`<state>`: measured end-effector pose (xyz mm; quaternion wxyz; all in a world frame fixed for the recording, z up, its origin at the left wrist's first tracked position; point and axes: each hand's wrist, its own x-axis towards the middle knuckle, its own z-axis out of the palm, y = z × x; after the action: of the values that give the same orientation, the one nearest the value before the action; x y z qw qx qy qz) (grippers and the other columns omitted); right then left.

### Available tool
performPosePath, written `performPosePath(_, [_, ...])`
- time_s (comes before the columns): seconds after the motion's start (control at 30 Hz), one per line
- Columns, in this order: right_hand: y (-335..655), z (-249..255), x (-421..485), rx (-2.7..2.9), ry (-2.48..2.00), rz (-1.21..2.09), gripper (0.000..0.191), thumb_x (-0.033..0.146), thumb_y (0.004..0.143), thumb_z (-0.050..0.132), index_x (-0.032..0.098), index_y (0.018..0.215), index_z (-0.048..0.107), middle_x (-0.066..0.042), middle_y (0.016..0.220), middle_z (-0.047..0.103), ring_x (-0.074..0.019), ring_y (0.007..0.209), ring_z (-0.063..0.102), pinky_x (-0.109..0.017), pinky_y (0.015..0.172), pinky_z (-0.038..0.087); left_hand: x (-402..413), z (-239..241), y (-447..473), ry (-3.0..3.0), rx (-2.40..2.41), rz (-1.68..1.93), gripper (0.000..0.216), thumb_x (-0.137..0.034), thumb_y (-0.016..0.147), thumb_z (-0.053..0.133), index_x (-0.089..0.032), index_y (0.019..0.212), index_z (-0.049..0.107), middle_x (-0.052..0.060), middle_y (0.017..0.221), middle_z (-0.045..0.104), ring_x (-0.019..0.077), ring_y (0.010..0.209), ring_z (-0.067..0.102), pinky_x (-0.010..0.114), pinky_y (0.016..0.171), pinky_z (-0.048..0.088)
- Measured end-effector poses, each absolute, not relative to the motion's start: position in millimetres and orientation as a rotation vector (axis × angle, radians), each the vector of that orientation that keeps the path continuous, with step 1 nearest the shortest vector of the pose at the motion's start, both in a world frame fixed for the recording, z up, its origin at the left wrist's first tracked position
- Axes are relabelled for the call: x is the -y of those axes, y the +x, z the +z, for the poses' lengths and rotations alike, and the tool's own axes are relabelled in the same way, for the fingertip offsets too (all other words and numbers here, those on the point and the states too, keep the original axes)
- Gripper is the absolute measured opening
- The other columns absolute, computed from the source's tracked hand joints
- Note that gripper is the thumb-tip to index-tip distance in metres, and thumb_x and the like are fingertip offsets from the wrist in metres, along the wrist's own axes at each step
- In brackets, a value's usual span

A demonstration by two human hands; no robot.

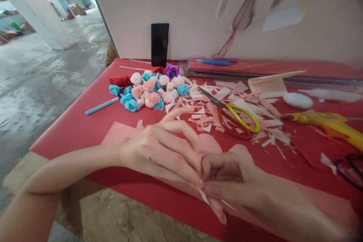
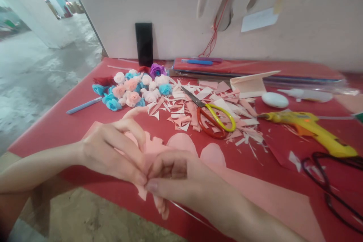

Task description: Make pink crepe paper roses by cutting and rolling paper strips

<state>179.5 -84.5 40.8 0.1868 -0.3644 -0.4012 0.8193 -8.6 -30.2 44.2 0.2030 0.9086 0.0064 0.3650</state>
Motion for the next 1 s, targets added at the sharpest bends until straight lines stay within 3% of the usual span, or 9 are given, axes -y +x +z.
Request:
performPosePath(0.1, [180.1,41.4,85.5,1.228,-1.12,2.205,0.015,0.024,0.068,0.062,0.015,0.062,0.052,0.003,0.055,0.052,-0.0066,0.048,0.047,-0.018,0.049,0.037,29.0,42.6,-4.6,2.484,-0.079,1.068,0.023,-0.027,0.059,0.076,-0.015,0.073,0.063,0.002,0.067,0.069,0.0117,0.069,0.058,0.025,0.072,0.05])
performPosePath(0.2, [175.7,46.6,88.5,1.342,-1.315,1.976,0.018,0.029,0.065,0.062,0.017,0.059,0.051,0.004,0.049,0.045,-0.0061,0.044,0.041,-0.018,0.042,0.031,29.4,43.2,-2.4,2.366,-0.147,1.022,0.027,-0.032,0.061,0.073,-0.011,0.073,0.061,0.006,0.067,0.068,0.0118,0.063,0.058,0.029,0.072,0.048])
performPosePath(0.3, [169.0,51.0,92.4,1.434,-1.441,1.63,0.021,0.03,0.063,0.062,0.017,0.051,0.05,0.004,0.047,0.043,-0.0061,0.045,0.036,-0.018,0.041,0.028,31.9,45.8,-3.2,2.309,-0.203,0.908,0.015,-0.022,0.066,0.069,-0.011,0.072,0.061,0.008,0.069,0.068,0.0129,0.068,0.057,0.031,0.076,0.047])
performPosePath(0.4, [165.3,51.0,94.8,1.503,-1.404,1.444,0.018,0.026,0.063,0.058,0.018,0.049,0.05,0.003,0.049,0.045,-0.0069,0.047,0.038,-0.019,0.044,0.033,34.2,48.1,-4.5,2.336,-0.246,0.857,0.006,-0.011,0.067,0.066,-0.011,0.07,0.061,0.007,0.068,0.068,0.0137,0.071,0.056,0.03,0.077,0.047])
performPosePath(0.7, [168.2,49.8,94.4,1.572,-1.395,1.368,0.017,0.025,0.066,0.055,0.019,0.051,0.05,0.004,0.047,0.041,-0.007,0.044,0.036,-0.019,0.042,0.031,32.7,48.7,-2.6,2.368,-0.245,0.86,0.002,-0.008,0.069,0.063,-0.01,0.07,0.062,0.008,0.064,0.068,0.0132,0.068,0.055,0.029,0.073,0.047])
performPosePath(1.0, [169.5,49.5,95.9,1.743,-1.45,1.102,0.02,0.027,0.071,0.052,0.02,0.053,0.052,0.001,0.05,0.051,-0.0105,0.048,0.046,-0.022,0.046,0.035,36.1,47.1,-2.9,2.312,-0.331,0.837,0.001,-0.01,0.069,0.063,-0.011,0.069,0.062,0.007,0.066,0.068,0.0133,0.07,0.054,0.031,0.076,0.046])
